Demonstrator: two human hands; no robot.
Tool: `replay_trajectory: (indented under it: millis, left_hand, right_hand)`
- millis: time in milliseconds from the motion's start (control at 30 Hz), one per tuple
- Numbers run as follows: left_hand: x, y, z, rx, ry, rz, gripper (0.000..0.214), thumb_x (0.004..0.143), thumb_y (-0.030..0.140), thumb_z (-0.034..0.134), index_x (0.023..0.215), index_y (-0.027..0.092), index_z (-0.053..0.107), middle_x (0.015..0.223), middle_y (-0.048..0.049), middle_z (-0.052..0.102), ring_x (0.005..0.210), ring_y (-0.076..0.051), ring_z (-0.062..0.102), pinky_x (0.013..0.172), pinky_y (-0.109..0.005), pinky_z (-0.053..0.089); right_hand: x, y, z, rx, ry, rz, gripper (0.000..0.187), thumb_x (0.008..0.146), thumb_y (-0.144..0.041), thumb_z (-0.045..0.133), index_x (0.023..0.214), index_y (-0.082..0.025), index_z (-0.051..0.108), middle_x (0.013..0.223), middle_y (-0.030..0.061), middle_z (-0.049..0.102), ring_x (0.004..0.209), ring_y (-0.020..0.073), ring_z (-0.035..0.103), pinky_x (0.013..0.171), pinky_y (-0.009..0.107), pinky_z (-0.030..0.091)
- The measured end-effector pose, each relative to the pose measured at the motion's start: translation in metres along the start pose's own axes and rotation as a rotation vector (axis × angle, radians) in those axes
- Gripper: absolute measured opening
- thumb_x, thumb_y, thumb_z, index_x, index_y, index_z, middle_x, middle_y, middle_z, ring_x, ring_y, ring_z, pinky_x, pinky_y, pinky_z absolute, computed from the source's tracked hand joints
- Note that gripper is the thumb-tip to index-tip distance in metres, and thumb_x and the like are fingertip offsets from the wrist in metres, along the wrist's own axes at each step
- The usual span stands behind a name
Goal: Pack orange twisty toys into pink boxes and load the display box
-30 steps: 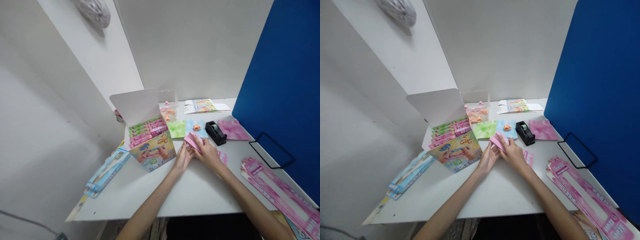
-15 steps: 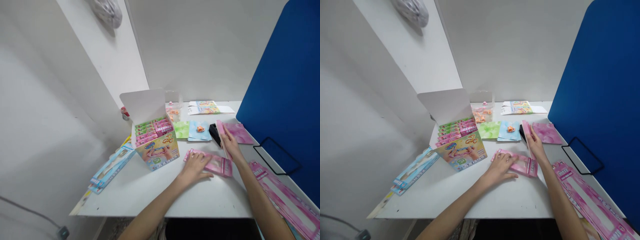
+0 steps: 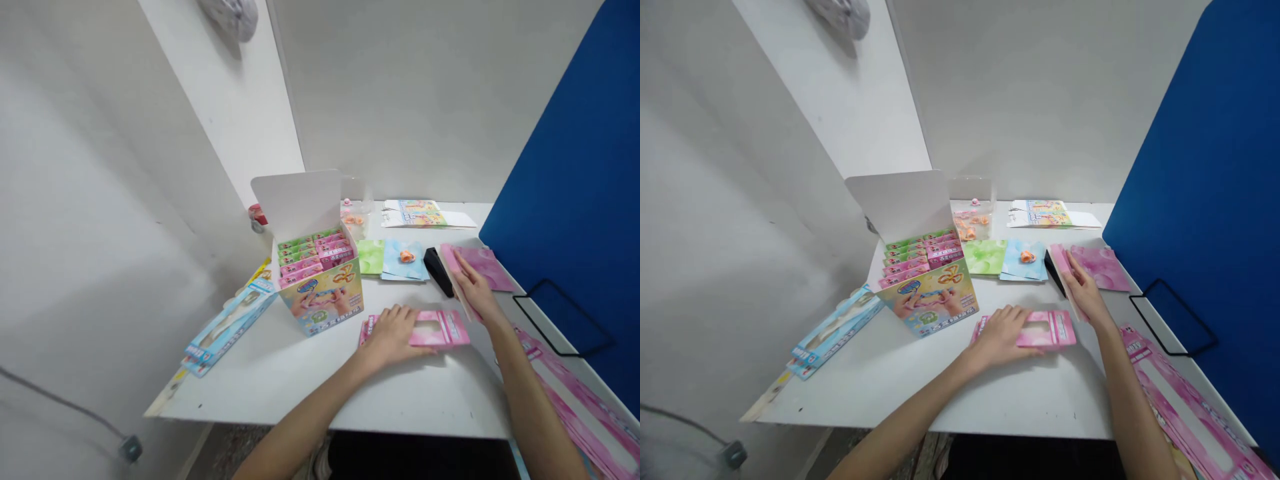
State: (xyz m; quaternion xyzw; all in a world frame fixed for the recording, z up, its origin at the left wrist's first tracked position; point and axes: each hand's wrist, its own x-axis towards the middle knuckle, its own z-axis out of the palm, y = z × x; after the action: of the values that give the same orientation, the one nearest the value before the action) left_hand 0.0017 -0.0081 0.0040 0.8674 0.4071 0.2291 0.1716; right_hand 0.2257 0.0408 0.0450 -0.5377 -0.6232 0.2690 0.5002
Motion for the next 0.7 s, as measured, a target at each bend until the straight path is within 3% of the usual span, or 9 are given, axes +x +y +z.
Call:
replay_trajectory:
  millis: [100, 233, 433, 600, 700]
  left_hand:
    - [0.006, -0.004, -0.02, -0.349, 0.209, -0.122, 0.062, 0.07, 0.059, 0.073, 0.119, 0.022, 0.063, 0.116, -0.013, 0.064, 0.108, -0.033, 0.056, 0.094, -0.042, 0.042]
    - [0.011, -0.011, -0.043, -0.762, 0.387, -0.234, 0.048, 0.068, 0.044, 0.079, 0.109, 0.023, 0.07, 0.112, -0.0081, 0.067, 0.1, -0.027, 0.06, 0.09, -0.033, 0.044]
    - [0.01, -0.017, -0.051, -0.899, 0.351, -0.281, 0.051, 0.067, 0.04, 0.08, 0.113, 0.021, 0.07, 0.108, -0.0061, 0.07, 0.091, -0.023, 0.059, 0.08, -0.027, 0.043]
    - [0.008, -0.014, -0.052, -0.856, 0.31, -0.31, 0.054, 0.062, 0.037, 0.083, 0.112, 0.023, 0.07, 0.107, -0.0055, 0.069, 0.092, -0.023, 0.059, 0.081, -0.027, 0.044]
    - [0.009, -0.013, -0.051, -0.843, 0.304, -0.287, 0.054, 0.059, 0.034, 0.085, 0.11, 0.024, 0.07, 0.109, -0.006, 0.068, 0.096, -0.025, 0.059, 0.086, -0.03, 0.045]
  right_hand:
    - [-0.004, -0.007, -0.011, -0.024, -0.004, -0.026, 0.066, 0.088, -0.05, 0.051, 0.146, -0.02, 0.044, 0.112, 0.0091, 0.069, 0.104, 0.0248, 0.064, 0.08, 0.036, 0.055]
    - [-0.013, -0.022, -0.007, -0.059, -0.135, -0.14, 0.064, 0.089, -0.049, 0.053, 0.148, -0.025, 0.041, 0.142, 0.0068, 0.054, 0.134, 0.0277, 0.044, 0.106, 0.041, 0.042]
    - [-0.021, -0.031, 0.005, -0.128, -0.326, -0.24, 0.063, 0.093, -0.047, 0.05, 0.15, -0.028, 0.034, 0.148, 0.0069, 0.046, 0.133, 0.0272, 0.045, 0.108, 0.043, 0.039]
    - [-0.022, -0.033, -0.013, -0.224, -0.38, -0.218, 0.062, 0.091, -0.049, 0.052, 0.148, -0.031, 0.038, 0.139, 0.0066, 0.055, 0.124, 0.0275, 0.052, 0.103, 0.044, 0.044]
    - [-0.023, -0.035, -0.023, -0.244, -0.416, -0.197, 0.06, 0.091, -0.05, 0.053, 0.147, -0.032, 0.041, 0.142, 0.006, 0.053, 0.13, 0.0287, 0.047, 0.107, 0.045, 0.04]
